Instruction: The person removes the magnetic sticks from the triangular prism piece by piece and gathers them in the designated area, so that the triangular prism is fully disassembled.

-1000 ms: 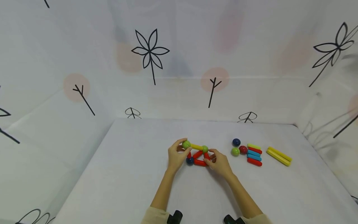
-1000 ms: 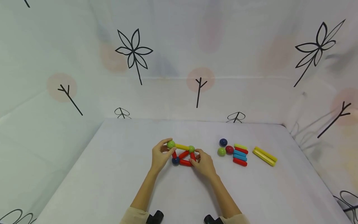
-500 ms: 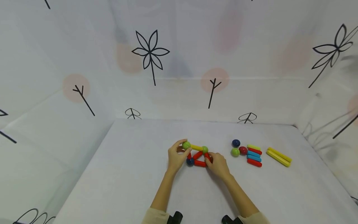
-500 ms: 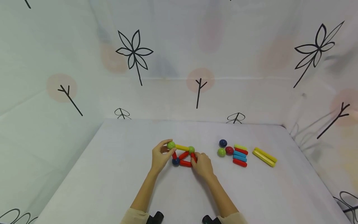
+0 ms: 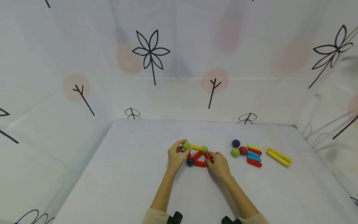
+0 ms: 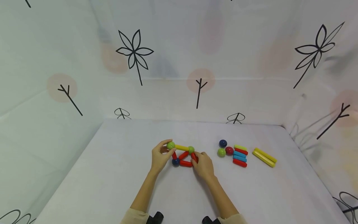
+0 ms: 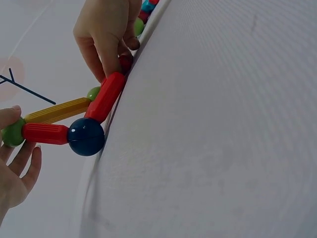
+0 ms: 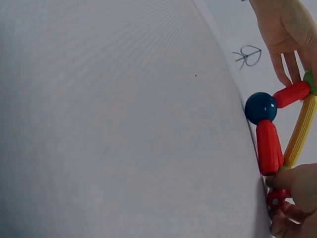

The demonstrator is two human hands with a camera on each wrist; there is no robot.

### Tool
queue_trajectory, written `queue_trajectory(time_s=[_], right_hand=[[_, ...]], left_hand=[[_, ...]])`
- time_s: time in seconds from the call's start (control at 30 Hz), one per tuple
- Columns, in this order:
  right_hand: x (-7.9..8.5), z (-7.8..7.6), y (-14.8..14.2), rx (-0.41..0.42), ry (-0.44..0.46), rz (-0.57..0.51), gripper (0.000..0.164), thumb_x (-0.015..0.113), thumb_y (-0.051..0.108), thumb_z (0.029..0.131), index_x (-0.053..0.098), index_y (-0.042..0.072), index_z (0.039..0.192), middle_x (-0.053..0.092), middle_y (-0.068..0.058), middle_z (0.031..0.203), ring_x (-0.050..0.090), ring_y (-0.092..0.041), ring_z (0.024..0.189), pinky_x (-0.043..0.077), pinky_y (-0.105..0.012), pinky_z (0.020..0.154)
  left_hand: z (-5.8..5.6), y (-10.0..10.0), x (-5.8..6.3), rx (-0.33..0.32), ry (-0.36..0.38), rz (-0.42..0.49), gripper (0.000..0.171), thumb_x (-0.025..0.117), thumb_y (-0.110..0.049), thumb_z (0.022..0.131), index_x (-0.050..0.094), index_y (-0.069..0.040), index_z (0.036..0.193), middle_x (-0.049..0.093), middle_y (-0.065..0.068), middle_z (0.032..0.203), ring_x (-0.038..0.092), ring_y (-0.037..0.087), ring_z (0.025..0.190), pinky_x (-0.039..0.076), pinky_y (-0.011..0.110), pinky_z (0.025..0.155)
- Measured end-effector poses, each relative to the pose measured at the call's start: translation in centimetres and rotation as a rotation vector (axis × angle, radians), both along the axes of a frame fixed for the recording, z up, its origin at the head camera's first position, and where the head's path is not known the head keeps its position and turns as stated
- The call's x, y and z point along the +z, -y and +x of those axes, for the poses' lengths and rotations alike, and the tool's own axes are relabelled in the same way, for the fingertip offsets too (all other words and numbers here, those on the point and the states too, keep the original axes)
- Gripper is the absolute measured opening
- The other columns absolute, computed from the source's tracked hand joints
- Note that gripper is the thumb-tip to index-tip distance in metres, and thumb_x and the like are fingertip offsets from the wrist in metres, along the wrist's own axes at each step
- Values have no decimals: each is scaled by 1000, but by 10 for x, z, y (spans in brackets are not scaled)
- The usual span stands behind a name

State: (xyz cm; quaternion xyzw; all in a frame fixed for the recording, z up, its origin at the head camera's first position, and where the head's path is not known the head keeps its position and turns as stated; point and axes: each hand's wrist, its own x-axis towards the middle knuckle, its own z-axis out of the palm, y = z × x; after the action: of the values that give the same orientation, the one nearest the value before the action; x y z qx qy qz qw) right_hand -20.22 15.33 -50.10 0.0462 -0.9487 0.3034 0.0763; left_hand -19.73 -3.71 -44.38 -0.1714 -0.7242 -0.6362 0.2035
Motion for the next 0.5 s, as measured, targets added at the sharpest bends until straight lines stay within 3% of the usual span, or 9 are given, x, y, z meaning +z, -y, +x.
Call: queue_trajectory(time_s=[0.3, 0.5], right_hand=[[3, 2, 1, 65, -30, 79, 35, 66, 5, 81, 66, -1, 116, 48, -9, 75, 42, -18, 62, 36, -26, 54], [7, 9, -5, 63, 8, 57, 40, 67, 9, 84, 61, -1, 122, 54, -10, 84, 47, -19, 69, 42, -28, 61]], left_hand=[[0, 2, 0, 13, -6, 16, 33, 70, 12, 75, 62, 14, 106, 64, 30, 101, 63, 41, 76, 54, 50, 68], [-2, 2, 0, 7, -7, 17, 33, 70, 12, 74, 62, 14, 106, 64, 30, 101, 64, 42, 77, 54, 50, 68]])
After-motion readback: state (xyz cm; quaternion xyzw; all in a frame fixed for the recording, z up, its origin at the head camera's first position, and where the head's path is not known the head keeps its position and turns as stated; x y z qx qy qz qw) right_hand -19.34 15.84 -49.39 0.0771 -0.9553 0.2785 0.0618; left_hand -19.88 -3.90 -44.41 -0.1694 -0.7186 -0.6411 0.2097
